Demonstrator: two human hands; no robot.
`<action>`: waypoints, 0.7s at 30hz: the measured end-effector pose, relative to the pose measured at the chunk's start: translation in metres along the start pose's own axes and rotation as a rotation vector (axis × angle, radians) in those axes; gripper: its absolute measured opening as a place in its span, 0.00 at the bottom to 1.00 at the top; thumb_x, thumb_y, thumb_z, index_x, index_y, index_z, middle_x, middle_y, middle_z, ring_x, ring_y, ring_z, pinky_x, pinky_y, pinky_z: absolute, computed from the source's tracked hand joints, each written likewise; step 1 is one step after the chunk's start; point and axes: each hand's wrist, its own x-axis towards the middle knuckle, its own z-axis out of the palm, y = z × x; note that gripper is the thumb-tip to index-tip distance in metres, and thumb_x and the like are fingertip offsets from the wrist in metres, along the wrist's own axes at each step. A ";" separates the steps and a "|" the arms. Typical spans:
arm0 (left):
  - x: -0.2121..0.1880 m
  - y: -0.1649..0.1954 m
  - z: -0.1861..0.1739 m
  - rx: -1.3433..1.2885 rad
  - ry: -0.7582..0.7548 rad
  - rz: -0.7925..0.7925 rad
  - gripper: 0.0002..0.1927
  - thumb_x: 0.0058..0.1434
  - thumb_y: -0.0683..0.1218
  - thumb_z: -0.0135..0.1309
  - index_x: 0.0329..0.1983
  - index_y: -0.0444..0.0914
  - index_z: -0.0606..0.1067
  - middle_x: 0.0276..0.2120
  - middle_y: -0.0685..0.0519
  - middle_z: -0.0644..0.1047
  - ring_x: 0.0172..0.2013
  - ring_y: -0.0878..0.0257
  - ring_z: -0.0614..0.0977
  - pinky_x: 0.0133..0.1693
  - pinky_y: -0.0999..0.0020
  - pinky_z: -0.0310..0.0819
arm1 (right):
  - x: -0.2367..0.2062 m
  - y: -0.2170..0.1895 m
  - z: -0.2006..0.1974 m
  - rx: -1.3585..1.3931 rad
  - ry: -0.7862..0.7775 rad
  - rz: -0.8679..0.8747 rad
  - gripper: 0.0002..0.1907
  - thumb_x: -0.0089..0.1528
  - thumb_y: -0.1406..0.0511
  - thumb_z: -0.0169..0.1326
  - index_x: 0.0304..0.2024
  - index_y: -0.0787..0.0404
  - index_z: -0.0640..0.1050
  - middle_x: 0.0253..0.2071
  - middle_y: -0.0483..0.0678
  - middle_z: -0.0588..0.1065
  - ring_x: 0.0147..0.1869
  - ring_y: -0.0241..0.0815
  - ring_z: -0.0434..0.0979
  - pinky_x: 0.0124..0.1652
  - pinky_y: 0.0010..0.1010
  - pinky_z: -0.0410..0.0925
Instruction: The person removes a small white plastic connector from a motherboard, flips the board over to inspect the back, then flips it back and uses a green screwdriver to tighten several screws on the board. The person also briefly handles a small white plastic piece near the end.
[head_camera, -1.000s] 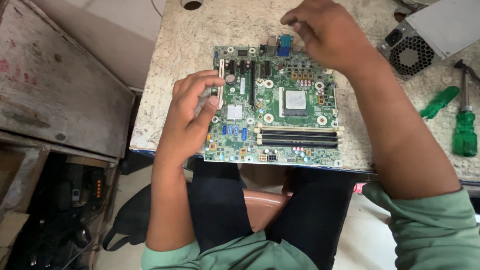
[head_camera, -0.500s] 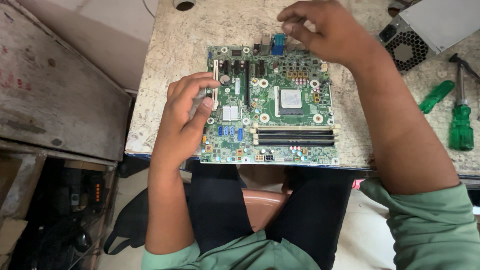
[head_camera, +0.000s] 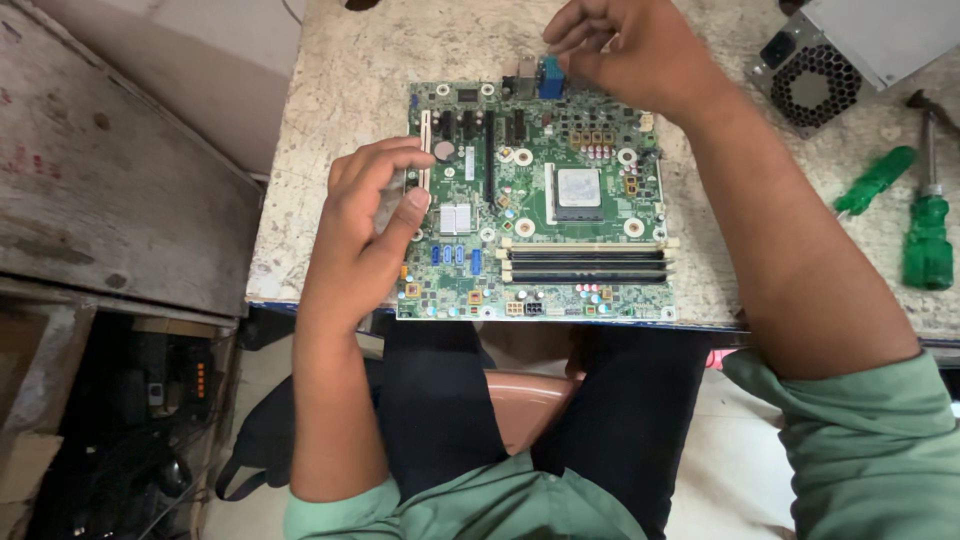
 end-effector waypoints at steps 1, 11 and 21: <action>0.000 0.000 0.000 -0.002 0.000 0.001 0.13 0.69 0.45 0.54 0.55 0.38 0.76 0.61 0.47 0.76 0.64 0.49 0.71 0.67 0.56 0.61 | 0.000 -0.001 -0.001 0.029 -0.023 -0.003 0.12 0.65 0.71 0.61 0.52 0.62 0.79 0.48 0.45 0.80 0.53 0.35 0.81 0.49 0.30 0.75; -0.001 0.002 0.001 -0.007 0.003 -0.008 0.13 0.70 0.47 0.55 0.55 0.39 0.76 0.61 0.47 0.76 0.63 0.50 0.72 0.66 0.57 0.62 | -0.001 0.003 -0.008 -0.045 -0.087 -0.024 0.11 0.68 0.72 0.58 0.54 0.62 0.79 0.49 0.46 0.81 0.55 0.37 0.81 0.53 0.30 0.75; -0.002 -0.006 0.002 -0.010 -0.004 0.009 0.13 0.69 0.44 0.52 0.55 0.38 0.76 0.61 0.47 0.77 0.64 0.49 0.72 0.67 0.57 0.62 | -0.010 0.004 -0.017 -0.204 -0.130 0.022 0.24 0.58 0.70 0.65 0.56 0.63 0.76 0.41 0.49 0.82 0.46 0.41 0.83 0.45 0.34 0.73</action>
